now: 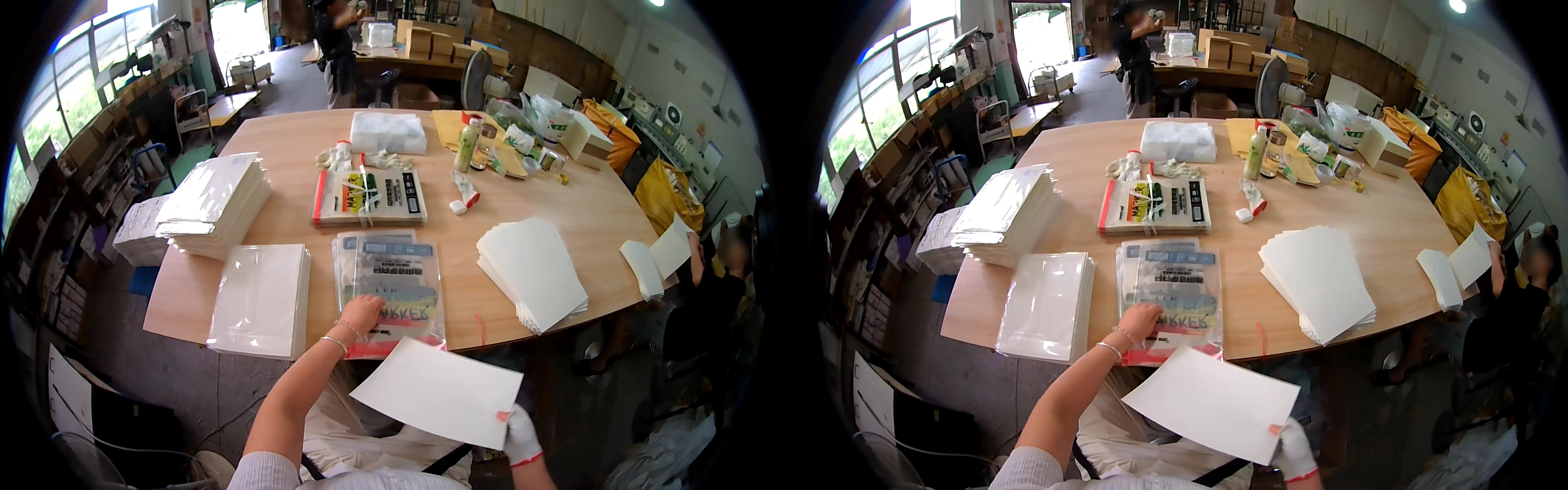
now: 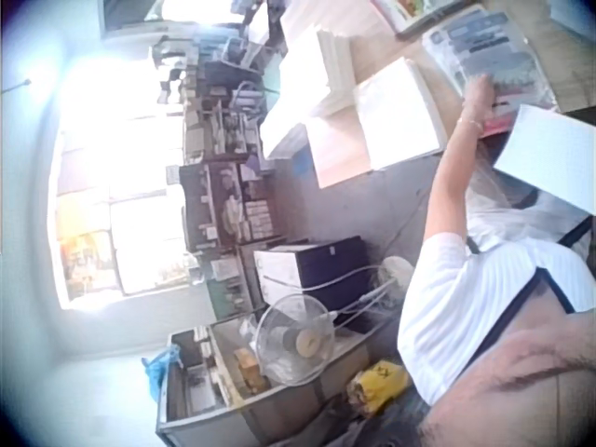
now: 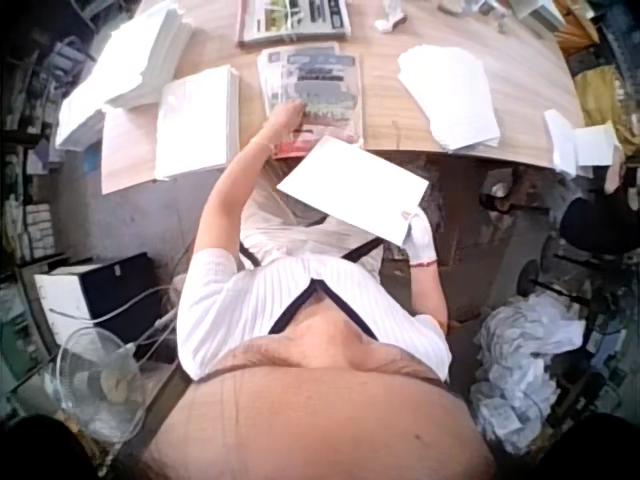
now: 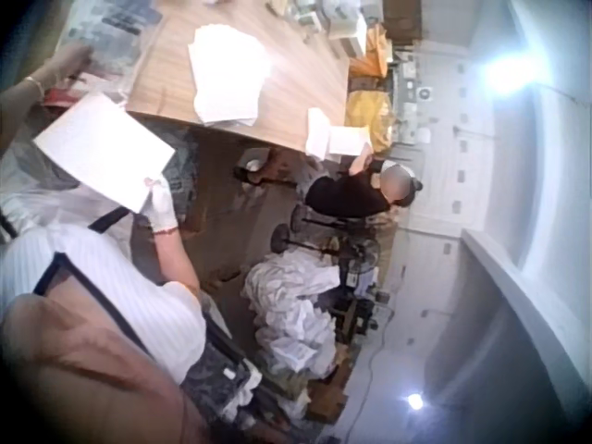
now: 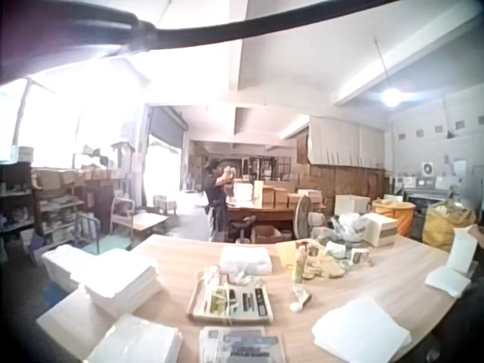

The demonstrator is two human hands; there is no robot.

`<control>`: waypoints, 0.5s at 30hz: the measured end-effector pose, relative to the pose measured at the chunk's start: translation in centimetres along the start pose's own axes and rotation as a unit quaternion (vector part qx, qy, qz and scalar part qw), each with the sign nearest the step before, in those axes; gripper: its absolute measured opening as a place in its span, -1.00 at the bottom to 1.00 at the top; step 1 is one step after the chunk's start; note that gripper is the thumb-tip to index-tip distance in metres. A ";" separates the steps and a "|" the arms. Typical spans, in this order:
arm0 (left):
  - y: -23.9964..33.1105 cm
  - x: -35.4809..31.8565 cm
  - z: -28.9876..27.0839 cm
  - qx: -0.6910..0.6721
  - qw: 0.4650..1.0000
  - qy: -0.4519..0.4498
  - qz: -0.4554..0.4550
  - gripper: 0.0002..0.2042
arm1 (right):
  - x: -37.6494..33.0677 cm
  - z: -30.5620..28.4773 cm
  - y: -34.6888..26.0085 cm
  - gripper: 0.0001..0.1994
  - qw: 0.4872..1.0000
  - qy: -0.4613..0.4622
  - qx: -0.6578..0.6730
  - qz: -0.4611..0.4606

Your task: The person wraps books in clear plastic sleeves at a workbench. They pick up a book, slide it into a sleeve, and place the wrapped item on a stack. The person wears white gloves and handles the books and sleeves by hand.

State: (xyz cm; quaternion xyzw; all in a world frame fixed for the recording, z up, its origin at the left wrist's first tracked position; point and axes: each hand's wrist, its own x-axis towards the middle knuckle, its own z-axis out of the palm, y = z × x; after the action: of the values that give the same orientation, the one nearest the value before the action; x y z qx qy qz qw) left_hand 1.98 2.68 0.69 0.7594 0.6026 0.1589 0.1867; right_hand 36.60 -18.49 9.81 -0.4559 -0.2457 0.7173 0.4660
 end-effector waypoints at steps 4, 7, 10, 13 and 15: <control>-0.5 -3.0 0.1 0.071 0.967 0.215 0.119 -0.80 | 1.1 -0.3 4.9 -0.62 0.991 0.061 0.115 -0.003; 1.0 -4.0 -1.6 0.026 0.970 0.238 -0.051 -0.80 | 1.1 0.0 6.0 -0.82 0.956 0.071 0.277 0.064; 2.0 -3.8 -4.1 -0.201 0.959 0.024 -0.198 -0.77 | 1.4 -0.8 7.5 -0.84 0.950 0.009 0.303 0.079; 1.9 -3.6 -4.6 -0.391 0.904 -0.032 -0.170 -0.77 | 0.8 0.9 7.8 -0.80 0.973 -0.012 0.230 -0.006; 1.8 -4.1 -4.2 -0.346 0.931 -0.013 -0.114 -0.80 | 0.6 1.2 8.2 -0.69 0.988 -0.038 0.139 -0.049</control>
State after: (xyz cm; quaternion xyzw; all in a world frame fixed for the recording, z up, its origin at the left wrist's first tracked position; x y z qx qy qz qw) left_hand 0.68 -1.30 5.14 0.5761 0.5906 0.3251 0.4622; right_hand 31.76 -21.51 3.71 -0.3465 -0.1834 0.7374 0.5500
